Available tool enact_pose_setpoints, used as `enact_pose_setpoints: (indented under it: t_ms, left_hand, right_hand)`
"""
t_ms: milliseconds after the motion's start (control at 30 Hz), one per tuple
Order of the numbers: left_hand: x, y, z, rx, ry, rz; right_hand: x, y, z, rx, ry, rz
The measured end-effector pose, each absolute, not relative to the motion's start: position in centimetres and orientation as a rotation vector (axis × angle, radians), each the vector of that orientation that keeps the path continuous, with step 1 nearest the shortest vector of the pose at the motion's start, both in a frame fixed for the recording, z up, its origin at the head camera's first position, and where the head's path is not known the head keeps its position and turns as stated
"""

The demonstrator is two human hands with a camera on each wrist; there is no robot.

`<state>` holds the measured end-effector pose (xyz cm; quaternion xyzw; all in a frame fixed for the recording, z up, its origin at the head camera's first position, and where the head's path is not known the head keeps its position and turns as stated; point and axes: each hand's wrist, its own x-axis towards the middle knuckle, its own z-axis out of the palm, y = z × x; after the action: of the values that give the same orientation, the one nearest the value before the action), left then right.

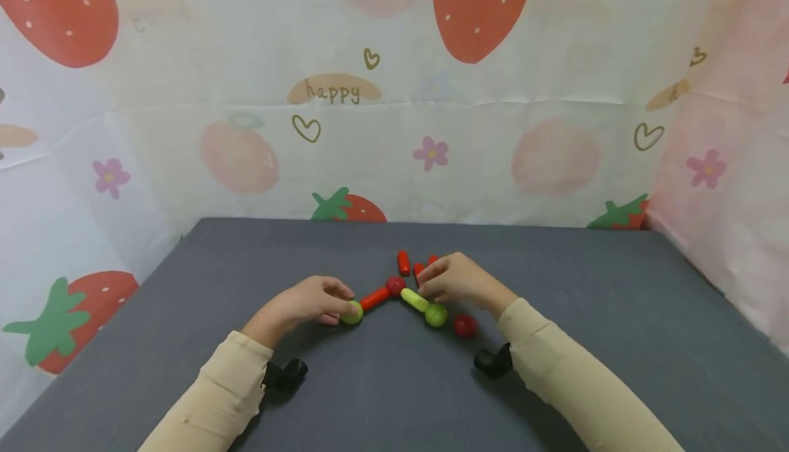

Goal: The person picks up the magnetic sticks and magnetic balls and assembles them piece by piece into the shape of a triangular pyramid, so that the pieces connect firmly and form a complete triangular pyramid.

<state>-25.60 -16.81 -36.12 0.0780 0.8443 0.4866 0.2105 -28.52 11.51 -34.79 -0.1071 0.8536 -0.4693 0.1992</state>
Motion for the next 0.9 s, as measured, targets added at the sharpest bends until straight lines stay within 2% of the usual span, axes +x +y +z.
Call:
enact_pose_setpoints:
  t_ms: [267,900]
  left_hand:
    - [-25.7,-17.4,-36.6,0.258,2.274,1.424]
    - [-25.3,-17.3,-37.1,0.261,2.282,1.451]
  right_hand:
    - [-28.0,14.7,-35.4,-0.427,2.282,-1.221]
    - [-27.6,14.0,-36.1,-0.417,2.342,-1.212]
